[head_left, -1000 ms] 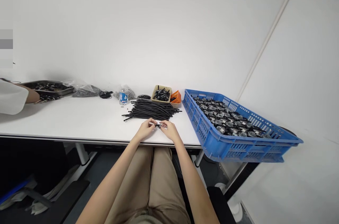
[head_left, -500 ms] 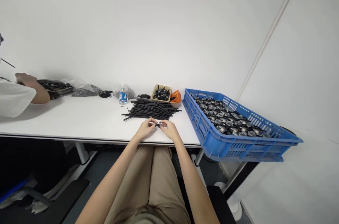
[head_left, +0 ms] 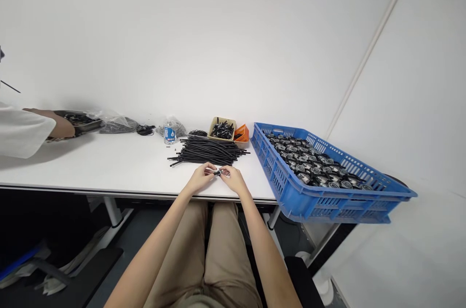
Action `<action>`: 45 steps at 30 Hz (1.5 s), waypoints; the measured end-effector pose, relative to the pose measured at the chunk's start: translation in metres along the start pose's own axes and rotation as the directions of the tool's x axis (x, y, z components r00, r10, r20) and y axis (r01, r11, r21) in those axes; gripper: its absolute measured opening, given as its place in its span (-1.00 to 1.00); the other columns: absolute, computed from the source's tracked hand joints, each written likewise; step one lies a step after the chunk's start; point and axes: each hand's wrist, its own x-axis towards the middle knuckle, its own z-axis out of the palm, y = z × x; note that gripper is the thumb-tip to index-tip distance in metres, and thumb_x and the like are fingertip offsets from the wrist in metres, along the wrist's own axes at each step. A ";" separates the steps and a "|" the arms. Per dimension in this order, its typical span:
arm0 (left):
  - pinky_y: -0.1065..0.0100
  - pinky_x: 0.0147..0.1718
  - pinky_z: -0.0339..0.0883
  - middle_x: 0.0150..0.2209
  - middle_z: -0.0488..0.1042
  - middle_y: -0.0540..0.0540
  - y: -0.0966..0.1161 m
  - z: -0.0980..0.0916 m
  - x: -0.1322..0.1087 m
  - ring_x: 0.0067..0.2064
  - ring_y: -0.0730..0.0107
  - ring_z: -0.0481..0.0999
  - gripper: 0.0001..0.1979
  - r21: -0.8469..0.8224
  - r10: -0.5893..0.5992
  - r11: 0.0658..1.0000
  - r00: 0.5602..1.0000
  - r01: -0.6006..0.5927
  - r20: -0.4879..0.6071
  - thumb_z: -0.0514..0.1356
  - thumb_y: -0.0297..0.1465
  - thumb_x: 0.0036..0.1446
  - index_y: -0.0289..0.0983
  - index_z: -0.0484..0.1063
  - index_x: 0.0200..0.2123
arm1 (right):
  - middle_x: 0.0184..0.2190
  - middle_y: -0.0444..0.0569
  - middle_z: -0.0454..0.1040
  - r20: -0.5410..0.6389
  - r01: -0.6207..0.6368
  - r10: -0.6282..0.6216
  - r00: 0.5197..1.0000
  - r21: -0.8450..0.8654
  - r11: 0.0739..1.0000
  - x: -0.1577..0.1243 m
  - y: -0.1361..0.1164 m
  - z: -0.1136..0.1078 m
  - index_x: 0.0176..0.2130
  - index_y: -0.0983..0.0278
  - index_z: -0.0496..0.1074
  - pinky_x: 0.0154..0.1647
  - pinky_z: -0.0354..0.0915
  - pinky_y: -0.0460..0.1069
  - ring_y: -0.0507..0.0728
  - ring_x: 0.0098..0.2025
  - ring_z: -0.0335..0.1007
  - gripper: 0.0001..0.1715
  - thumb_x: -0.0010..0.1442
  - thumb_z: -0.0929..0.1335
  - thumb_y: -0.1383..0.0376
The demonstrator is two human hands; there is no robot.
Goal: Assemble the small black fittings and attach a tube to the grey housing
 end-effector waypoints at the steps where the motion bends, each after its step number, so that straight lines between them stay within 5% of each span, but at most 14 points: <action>1: 0.30 -0.18 0.42 -0.21 0.52 -0.12 -0.001 0.000 0.000 -0.17 0.27 0.51 -0.77 0.002 -0.002 1.000 1.000 0.002 -0.006 0.14 -0.42 -0.15 -0.26 0.40 -0.32 | -0.33 -0.07 0.55 0.002 0.000 0.000 1.000 -0.001 1.000 0.000 0.000 0.000 -0.14 0.24 0.53 -0.14 0.32 -0.04 0.10 -0.26 0.45 -0.70 0.12 0.36 0.47; 18: 0.28 -0.17 0.40 -0.20 0.53 -0.14 -0.010 0.000 0.003 -0.20 0.28 0.53 -0.79 0.038 0.030 0.999 0.998 -0.028 -0.062 0.11 -0.35 -0.01 -0.27 0.44 -0.29 | -0.33 -0.08 0.57 -0.007 0.036 -0.036 0.999 0.005 0.999 0.001 0.006 0.003 -0.13 0.23 0.55 -0.12 0.35 -0.03 0.10 -0.27 0.47 -0.66 0.10 0.37 0.48; 25: 0.27 -0.17 0.42 -0.20 0.52 -0.13 -0.003 0.001 0.001 -0.21 0.28 0.54 -0.73 -0.024 -0.003 1.000 1.000 0.003 -0.003 0.25 -0.24 -0.07 -0.26 0.41 -0.30 | -0.31 -0.07 0.57 -0.005 0.040 -0.040 0.999 0.004 0.999 0.002 0.007 0.004 -0.15 0.22 0.55 -0.14 0.35 -0.04 0.11 -0.26 0.47 -0.69 0.12 0.37 0.47; 36: 0.30 -0.22 0.41 -0.19 0.49 -0.12 -0.002 0.004 -0.001 -0.17 0.27 0.50 -0.70 0.010 -0.004 1.000 1.000 0.004 0.022 0.20 -0.46 -0.23 -0.27 0.42 -0.30 | -0.31 -0.05 0.58 -0.012 0.026 -0.026 1.000 0.011 1.000 0.003 0.008 0.005 -0.14 0.25 0.56 -0.13 0.35 -0.03 0.11 -0.27 0.47 -0.68 0.12 0.36 0.49; 45: 0.29 -0.23 0.42 -0.15 0.52 -0.13 -0.005 0.002 0.002 -0.23 0.30 0.50 -0.68 0.050 -0.015 0.999 1.000 0.016 -0.016 0.20 -0.42 -0.20 -0.28 0.44 -0.26 | -0.27 0.00 0.59 0.016 0.021 -0.020 1.000 -0.053 0.998 0.001 0.000 0.000 -0.27 0.29 0.60 -0.10 0.34 -0.04 0.12 -0.22 0.49 -0.79 0.16 0.36 0.47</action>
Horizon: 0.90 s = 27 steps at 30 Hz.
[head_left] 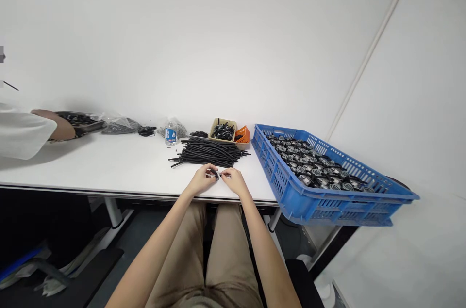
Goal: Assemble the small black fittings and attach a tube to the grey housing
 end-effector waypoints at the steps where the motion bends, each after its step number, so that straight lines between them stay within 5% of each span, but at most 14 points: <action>1: 0.29 -0.23 0.42 -0.15 0.52 -0.14 0.000 0.000 0.000 -0.24 0.31 0.51 -0.68 -0.007 -0.001 1.000 1.000 0.000 -0.005 0.20 -0.41 -0.20 -0.28 0.43 -0.26 | -0.25 -0.01 0.59 -0.001 -0.005 0.005 1.000 0.009 1.000 0.000 -0.001 0.000 -0.25 0.29 0.60 -0.11 0.34 -0.04 0.12 -0.22 0.49 -0.78 0.16 0.36 0.47; 16: 0.33 -0.27 0.36 -0.35 0.53 -0.06 -0.002 0.001 -0.001 -0.35 0.35 0.52 -0.79 -0.033 -0.001 0.999 1.000 0.000 -0.017 0.24 -0.26 -0.05 -0.25 0.36 -0.37 | -0.23 -0.01 0.58 -0.014 0.010 -0.009 1.000 0.017 1.000 0.000 0.002 0.000 -0.20 0.26 0.59 -0.13 0.33 -0.05 0.11 -0.20 0.47 -0.73 0.17 0.33 0.49; 27: 0.29 -0.17 0.39 -0.30 0.49 -0.05 -0.005 0.000 0.001 -0.25 0.30 0.52 -0.74 -0.049 0.024 0.999 0.999 -0.025 -0.028 0.24 -0.39 -0.19 -0.26 0.39 -0.32 | -0.23 -0.02 0.55 -0.046 0.007 -0.005 0.999 0.048 0.999 0.000 0.006 0.003 -0.17 0.27 0.56 -0.11 0.34 -0.04 0.08 -0.24 0.45 -0.71 0.16 0.32 0.49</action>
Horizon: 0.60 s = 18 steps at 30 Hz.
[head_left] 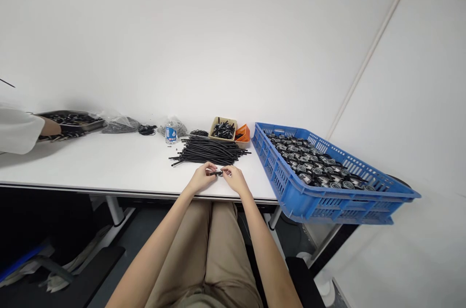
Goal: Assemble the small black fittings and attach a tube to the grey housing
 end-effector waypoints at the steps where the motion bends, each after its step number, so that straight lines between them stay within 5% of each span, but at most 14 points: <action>1: 0.27 -0.16 0.40 -0.30 0.49 -0.05 -0.001 0.000 0.000 -0.24 0.30 0.52 -0.73 0.000 -0.005 1.000 1.000 0.005 -0.004 0.24 -0.39 -0.19 -0.25 0.40 -0.31 | -0.22 -0.02 0.55 -0.001 0.002 -0.002 1.000 0.001 1.000 0.000 0.000 0.000 -0.17 0.27 0.55 -0.12 0.34 -0.04 0.08 -0.24 0.45 -0.71 0.16 0.32 0.49; 18: 0.26 -0.16 0.40 -0.33 0.50 -0.07 -0.003 0.001 0.001 -0.23 0.30 0.50 -0.69 -0.001 -0.023 1.000 1.000 0.023 -0.005 0.24 -0.37 -0.18 -0.27 0.42 -0.27 | -0.23 -0.03 0.54 0.004 -0.001 0.001 1.000 -0.001 1.000 -0.001 -0.002 -0.002 -0.16 0.28 0.54 -0.10 0.33 -0.03 0.07 -0.24 0.44 -0.72 0.16 0.33 0.49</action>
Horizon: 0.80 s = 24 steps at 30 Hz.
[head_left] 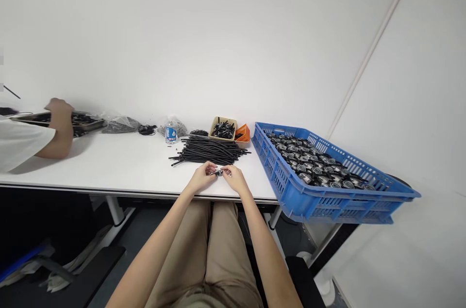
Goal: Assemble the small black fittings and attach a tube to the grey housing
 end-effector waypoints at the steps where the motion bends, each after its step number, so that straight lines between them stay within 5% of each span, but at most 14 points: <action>1: 0.26 -0.16 0.40 -0.34 0.50 -0.07 0.000 0.000 0.000 -0.23 0.30 0.50 -0.69 -0.001 -0.003 1.000 1.000 0.003 0.002 0.25 -0.36 -0.18 -0.26 0.41 -0.27 | -0.22 -0.03 0.54 -0.001 -0.002 0.002 1.000 0.000 1.000 0.000 0.000 0.000 -0.16 0.27 0.54 -0.11 0.33 -0.04 0.07 -0.24 0.44 -0.72 0.16 0.33 0.49; 24: 0.27 -0.15 0.42 -0.29 0.51 -0.11 0.004 -0.002 -0.001 -0.21 0.30 0.50 -0.74 -0.016 -0.013 1.000 1.000 0.013 -0.003 0.20 -0.40 -0.15 -0.28 0.43 -0.29 | -0.23 -0.03 0.55 -0.007 -0.007 0.007 1.000 0.009 1.000 -0.001 -0.002 -0.001 -0.16 0.27 0.54 -0.12 0.33 -0.05 0.07 -0.24 0.45 -0.72 0.16 0.33 0.49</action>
